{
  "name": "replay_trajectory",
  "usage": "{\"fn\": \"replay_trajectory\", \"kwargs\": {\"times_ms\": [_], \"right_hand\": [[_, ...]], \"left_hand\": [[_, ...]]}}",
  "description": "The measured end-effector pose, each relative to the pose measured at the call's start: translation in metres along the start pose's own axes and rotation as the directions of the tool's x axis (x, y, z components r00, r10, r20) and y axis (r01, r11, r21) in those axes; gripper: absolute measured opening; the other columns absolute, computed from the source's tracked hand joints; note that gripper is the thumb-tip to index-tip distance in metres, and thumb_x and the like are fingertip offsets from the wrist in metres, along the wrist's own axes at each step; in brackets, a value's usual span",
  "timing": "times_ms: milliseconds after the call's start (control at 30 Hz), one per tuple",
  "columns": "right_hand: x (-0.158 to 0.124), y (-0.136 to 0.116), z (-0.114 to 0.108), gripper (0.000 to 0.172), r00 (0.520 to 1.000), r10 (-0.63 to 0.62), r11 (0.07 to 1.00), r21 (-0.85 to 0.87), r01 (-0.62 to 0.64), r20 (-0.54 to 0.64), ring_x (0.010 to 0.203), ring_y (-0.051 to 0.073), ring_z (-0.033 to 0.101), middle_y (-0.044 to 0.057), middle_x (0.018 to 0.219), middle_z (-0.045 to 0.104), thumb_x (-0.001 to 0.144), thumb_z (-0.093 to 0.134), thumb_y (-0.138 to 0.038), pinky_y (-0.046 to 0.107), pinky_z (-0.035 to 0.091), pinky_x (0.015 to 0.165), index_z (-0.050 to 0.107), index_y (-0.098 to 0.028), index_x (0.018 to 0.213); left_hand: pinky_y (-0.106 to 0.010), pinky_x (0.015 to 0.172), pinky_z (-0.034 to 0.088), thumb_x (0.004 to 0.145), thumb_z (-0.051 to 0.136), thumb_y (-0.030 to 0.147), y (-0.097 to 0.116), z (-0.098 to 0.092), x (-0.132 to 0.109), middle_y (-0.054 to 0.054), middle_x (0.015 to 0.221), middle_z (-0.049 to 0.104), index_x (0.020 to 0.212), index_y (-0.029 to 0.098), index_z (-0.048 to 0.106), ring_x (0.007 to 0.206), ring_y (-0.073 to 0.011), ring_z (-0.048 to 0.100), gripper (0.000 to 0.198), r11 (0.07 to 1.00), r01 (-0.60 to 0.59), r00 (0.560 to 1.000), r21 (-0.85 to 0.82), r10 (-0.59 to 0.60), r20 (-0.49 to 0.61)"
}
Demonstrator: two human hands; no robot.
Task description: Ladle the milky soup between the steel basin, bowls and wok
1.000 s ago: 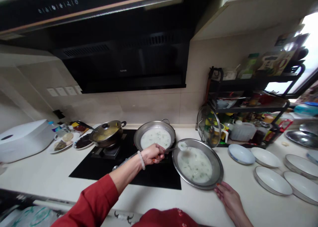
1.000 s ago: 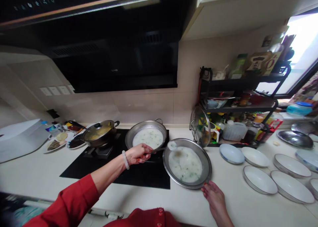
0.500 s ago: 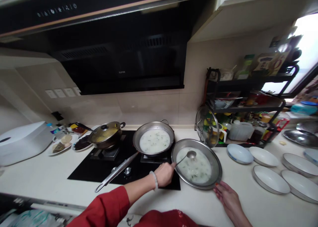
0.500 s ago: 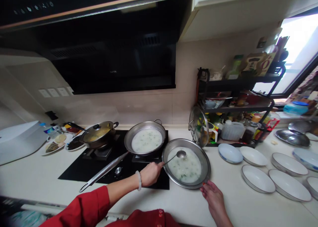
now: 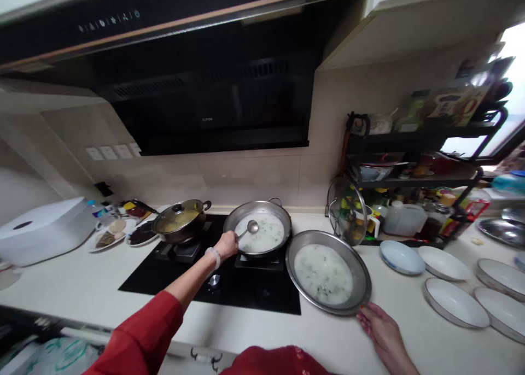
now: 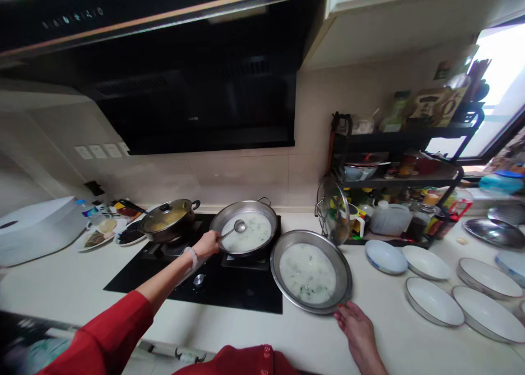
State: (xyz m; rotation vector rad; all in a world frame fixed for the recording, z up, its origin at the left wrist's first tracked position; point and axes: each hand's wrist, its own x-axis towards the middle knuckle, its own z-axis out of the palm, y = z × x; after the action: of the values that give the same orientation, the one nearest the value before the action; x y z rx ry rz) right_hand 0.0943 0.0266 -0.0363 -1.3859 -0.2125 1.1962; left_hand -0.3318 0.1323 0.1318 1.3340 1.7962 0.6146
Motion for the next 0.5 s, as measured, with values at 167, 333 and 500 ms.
{"fn": "replay_trajectory", "kwargs": {"times_ms": [167,333,500], "right_hand": [[-0.0035,-0.0019,0.0019,0.064,1.000,-0.001,1.000,0.002,0.001,-0.005,0.047,0.013,0.060,0.000,0.054,0.067,0.031,0.081,-0.015,0.017,0.046,0.042,0.054,-0.017,0.089],[-0.0045,-0.0019,0.0028,0.063,1.000,-0.005,1.000,0.010,0.005,-0.009,0.046,0.013,0.060,0.000,0.053,0.067,0.032,0.081,-0.015,0.017,0.046,0.042,0.054,-0.017,0.089],[-0.0026,-0.0010,0.0009,0.062,1.000,-0.009,1.000,0.011,0.009,-0.008,0.047,0.013,0.061,-0.001,0.055,0.067,0.034,0.082,-0.015,0.018,0.046,0.042,0.054,-0.018,0.090]], "left_hand": [[-0.022,0.039,0.018,0.076,0.058,0.000,-0.0048,0.0010,0.0050,0.004,0.039,0.044,0.055,0.015,0.050,0.036,-0.0062,0.031,0.027,0.990,0.121,0.992,-0.072,-0.117,0.052],[-0.016,0.037,0.016,0.082,0.058,0.009,-0.0024,-0.0001,0.0046,0.005,0.046,0.046,0.061,0.015,0.047,0.037,-0.0022,0.024,0.025,0.941,0.224,0.967,-0.255,-0.182,0.178],[-0.014,0.036,0.014,0.082,0.056,0.008,-0.0021,-0.0065,0.0060,0.005,0.049,0.043,0.064,0.013,0.050,0.037,-0.0003,0.023,0.020,0.874,0.287,0.946,-0.392,-0.194,0.259]]}}
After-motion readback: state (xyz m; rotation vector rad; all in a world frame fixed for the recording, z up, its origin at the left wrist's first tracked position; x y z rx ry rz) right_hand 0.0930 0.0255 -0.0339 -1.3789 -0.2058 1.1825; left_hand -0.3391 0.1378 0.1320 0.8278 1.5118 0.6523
